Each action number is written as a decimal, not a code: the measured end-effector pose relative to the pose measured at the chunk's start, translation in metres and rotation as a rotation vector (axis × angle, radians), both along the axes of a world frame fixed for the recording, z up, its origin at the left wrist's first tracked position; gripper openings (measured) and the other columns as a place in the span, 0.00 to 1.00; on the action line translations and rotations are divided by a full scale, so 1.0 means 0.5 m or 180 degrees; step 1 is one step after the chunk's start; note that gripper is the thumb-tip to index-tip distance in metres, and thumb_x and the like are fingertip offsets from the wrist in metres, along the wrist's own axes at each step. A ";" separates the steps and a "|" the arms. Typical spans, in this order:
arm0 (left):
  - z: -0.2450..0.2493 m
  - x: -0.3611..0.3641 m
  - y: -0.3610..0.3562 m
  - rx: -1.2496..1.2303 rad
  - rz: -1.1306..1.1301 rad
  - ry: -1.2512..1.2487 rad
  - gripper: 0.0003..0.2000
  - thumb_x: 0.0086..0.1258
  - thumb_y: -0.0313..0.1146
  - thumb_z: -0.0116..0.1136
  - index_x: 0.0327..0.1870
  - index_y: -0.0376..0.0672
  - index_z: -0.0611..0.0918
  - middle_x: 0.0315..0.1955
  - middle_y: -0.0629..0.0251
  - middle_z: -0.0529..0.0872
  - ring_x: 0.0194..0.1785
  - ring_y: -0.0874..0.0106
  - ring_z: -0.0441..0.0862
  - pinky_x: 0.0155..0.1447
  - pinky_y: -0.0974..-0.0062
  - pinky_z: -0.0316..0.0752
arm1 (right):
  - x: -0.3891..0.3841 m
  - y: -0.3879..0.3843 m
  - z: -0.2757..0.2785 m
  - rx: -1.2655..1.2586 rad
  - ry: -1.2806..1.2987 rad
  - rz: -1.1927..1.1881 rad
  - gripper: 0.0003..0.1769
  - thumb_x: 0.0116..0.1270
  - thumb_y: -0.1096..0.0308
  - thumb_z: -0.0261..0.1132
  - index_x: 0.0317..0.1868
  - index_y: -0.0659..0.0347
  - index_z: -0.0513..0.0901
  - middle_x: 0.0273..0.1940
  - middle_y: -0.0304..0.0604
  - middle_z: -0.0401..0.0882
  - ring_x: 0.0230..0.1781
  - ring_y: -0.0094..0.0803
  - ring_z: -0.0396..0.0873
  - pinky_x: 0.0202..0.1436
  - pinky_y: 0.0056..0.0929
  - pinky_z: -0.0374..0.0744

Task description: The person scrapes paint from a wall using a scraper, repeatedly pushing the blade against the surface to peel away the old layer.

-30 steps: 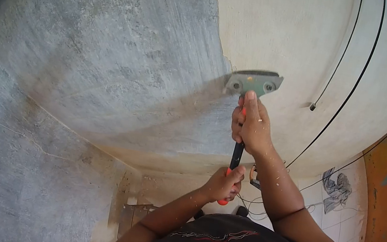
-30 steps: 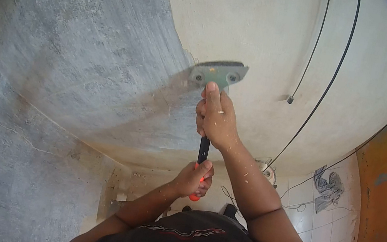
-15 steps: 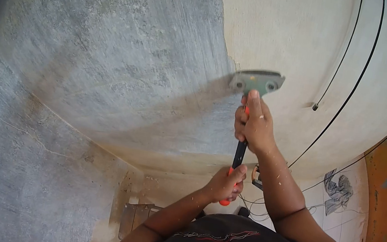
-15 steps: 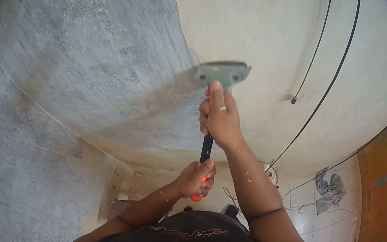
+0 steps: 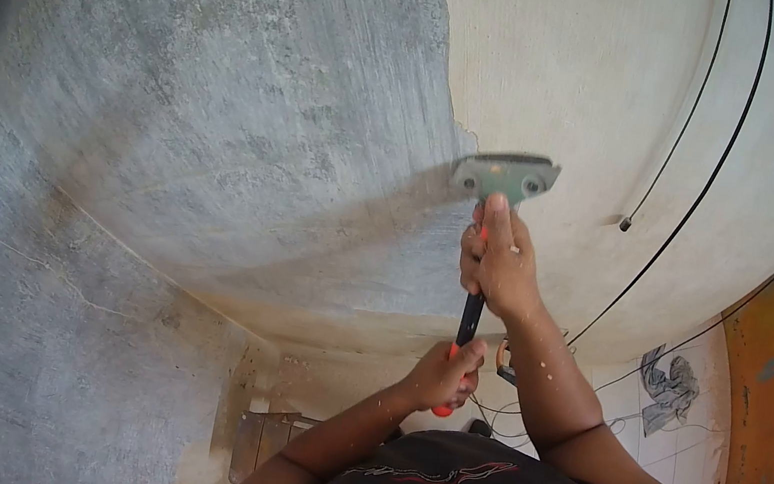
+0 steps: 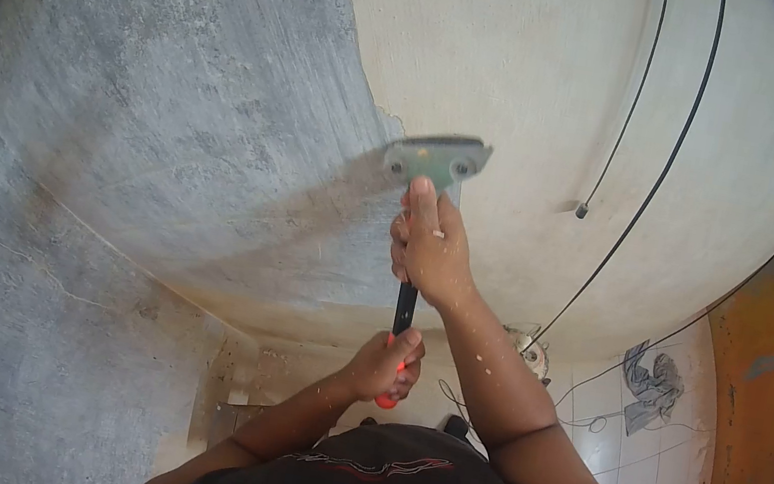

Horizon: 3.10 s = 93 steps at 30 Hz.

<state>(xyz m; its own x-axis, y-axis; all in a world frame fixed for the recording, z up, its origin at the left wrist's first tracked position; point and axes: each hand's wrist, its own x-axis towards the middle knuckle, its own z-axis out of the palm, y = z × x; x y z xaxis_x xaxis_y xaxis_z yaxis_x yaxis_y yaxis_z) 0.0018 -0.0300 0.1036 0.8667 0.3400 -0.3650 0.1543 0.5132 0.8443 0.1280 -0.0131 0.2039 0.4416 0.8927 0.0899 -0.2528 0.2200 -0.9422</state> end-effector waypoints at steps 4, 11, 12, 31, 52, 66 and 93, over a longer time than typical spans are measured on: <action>-0.052 -0.017 -0.017 -0.0176 -0.0063 0.0167 0.23 0.68 0.58 0.40 0.24 0.47 0.62 0.11 0.73 0.62 0.12 0.80 0.59 0.17 0.81 0.58 | -0.005 -0.006 -0.061 -0.0378 0.0255 -0.0035 0.26 0.68 0.41 0.45 0.35 0.59 0.64 0.15 0.31 0.55 0.08 0.18 0.54 0.09 0.19 0.57; 0.073 0.003 0.036 0.0180 -0.0064 -0.0056 0.23 0.68 0.59 0.41 0.23 0.48 0.62 0.11 0.73 0.63 0.12 0.81 0.59 0.17 0.82 0.57 | 0.004 0.019 0.077 0.0086 0.0019 -0.0056 0.25 0.69 0.43 0.45 0.35 0.60 0.64 0.16 0.32 0.58 0.08 0.18 0.57 0.10 0.19 0.60; 0.082 0.004 0.041 0.0190 -0.0126 -0.0172 0.23 0.68 0.59 0.41 0.24 0.48 0.62 0.11 0.73 0.63 0.12 0.81 0.59 0.17 0.82 0.57 | 0.002 0.020 0.084 0.0052 0.0052 -0.0122 0.25 0.69 0.43 0.45 0.35 0.61 0.64 0.16 0.32 0.58 0.07 0.18 0.57 0.10 0.18 0.60; -0.014 -0.015 0.017 0.0017 -0.0093 0.0013 0.24 0.66 0.59 0.44 0.22 0.47 0.62 0.11 0.73 0.63 0.12 0.81 0.59 0.17 0.81 0.58 | -0.005 0.010 -0.010 -0.0081 0.0239 -0.0071 0.24 0.68 0.42 0.45 0.35 0.58 0.64 0.16 0.31 0.56 0.09 0.17 0.54 0.10 0.19 0.57; 0.006 -0.014 0.011 -0.0076 -0.0102 0.0089 0.25 0.66 0.61 0.42 0.22 0.48 0.62 0.11 0.73 0.63 0.12 0.81 0.59 0.17 0.81 0.59 | -0.005 0.010 -0.014 -0.0268 0.0241 -0.0138 0.25 0.68 0.42 0.46 0.35 0.59 0.64 0.16 0.32 0.57 0.08 0.19 0.56 0.09 0.19 0.59; -0.007 -0.022 0.010 -0.0252 -0.0238 -0.0053 0.24 0.67 0.60 0.41 0.24 0.47 0.63 0.13 0.72 0.63 0.13 0.81 0.59 0.18 0.81 0.59 | -0.011 0.016 0.006 -0.0254 0.0284 0.0046 0.25 0.68 0.42 0.45 0.35 0.60 0.64 0.16 0.32 0.57 0.07 0.19 0.56 0.09 0.19 0.60; 0.017 -0.028 0.014 -0.0450 -0.0278 0.0054 0.24 0.68 0.60 0.39 0.24 0.47 0.63 0.12 0.72 0.62 0.12 0.81 0.57 0.18 0.81 0.57 | -0.006 0.018 -0.013 -0.0096 0.0421 0.0173 0.25 0.69 0.42 0.45 0.33 0.59 0.63 0.15 0.32 0.56 0.07 0.19 0.56 0.08 0.21 0.61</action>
